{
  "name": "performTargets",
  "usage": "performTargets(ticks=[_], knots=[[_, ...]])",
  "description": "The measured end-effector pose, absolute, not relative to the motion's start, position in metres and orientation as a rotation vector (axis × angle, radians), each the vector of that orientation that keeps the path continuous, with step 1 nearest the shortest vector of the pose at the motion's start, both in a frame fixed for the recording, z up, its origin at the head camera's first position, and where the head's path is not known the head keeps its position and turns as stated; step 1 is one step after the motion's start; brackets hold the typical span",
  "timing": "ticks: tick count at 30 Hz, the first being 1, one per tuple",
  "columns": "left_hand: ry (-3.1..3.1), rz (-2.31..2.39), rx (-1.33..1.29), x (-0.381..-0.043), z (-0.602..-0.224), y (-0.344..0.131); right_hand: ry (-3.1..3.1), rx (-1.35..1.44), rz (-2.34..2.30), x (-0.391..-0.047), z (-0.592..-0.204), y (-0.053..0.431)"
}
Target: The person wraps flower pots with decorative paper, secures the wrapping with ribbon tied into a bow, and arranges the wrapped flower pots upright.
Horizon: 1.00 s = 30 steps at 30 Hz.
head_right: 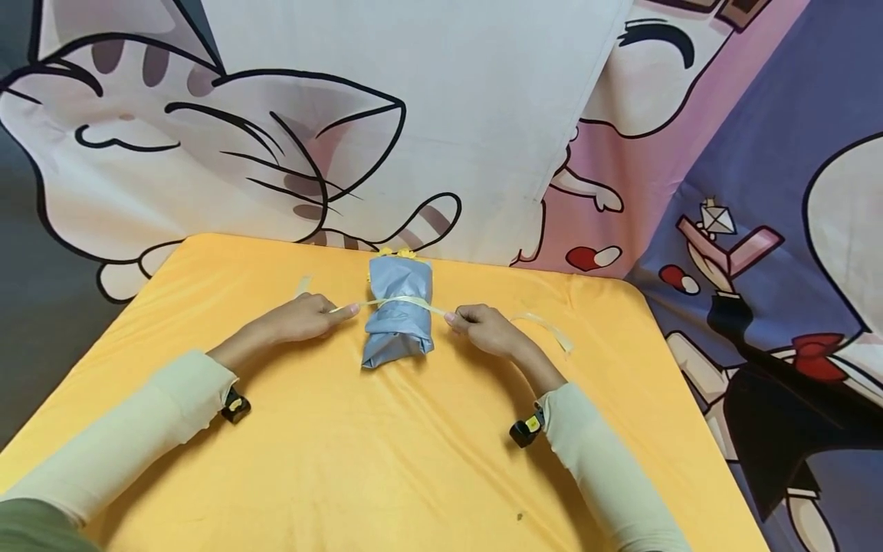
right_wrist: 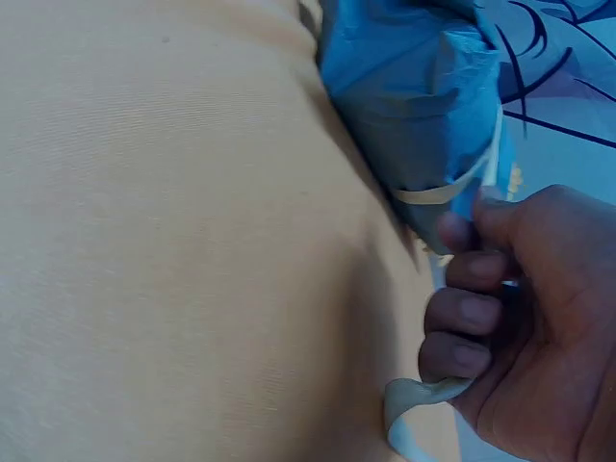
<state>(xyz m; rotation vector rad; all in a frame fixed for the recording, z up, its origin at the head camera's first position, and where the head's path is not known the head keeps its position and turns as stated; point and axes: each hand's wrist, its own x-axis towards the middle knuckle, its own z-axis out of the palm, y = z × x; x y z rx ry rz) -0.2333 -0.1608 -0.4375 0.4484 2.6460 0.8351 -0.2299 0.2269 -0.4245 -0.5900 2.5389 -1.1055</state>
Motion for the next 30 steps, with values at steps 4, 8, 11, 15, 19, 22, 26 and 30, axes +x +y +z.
performTargets(ticks=[4,8,11,15,19,22,26,30], knots=[[2.725,0.775,0.465,-0.233,-0.431,-0.157,2.541,-0.556,-1.094,-0.232,-0.419,0.230],[2.708,0.910,0.503,-0.235,-0.423,-0.149,2.605,-0.433,-1.065,-0.232,-0.414,0.222],[2.631,1.033,0.560,-0.236,-0.420,-0.141,2.642,-0.358,-1.055,-0.230,-0.413,0.206],[2.575,1.067,0.632,-0.239,-0.420,-0.133,2.632,-0.338,-1.081,-0.228,-0.414,0.186],[2.440,1.282,0.525,-0.242,-0.425,-0.132,2.619,-0.297,-1.115,-0.226,-0.414,0.179],[2.281,1.597,0.372,-0.241,-0.427,-0.131,2.595,-0.290,-1.130,-0.225,-0.413,0.178],[2.046,1.999,0.278,-0.236,-0.425,-0.126,2.571,-0.305,-1.130,-0.225,-0.411,0.177],[1.911,2.235,0.317,-0.231,-0.423,-0.115,2.547,-0.293,-1.122,-0.226,-0.408,0.174]])
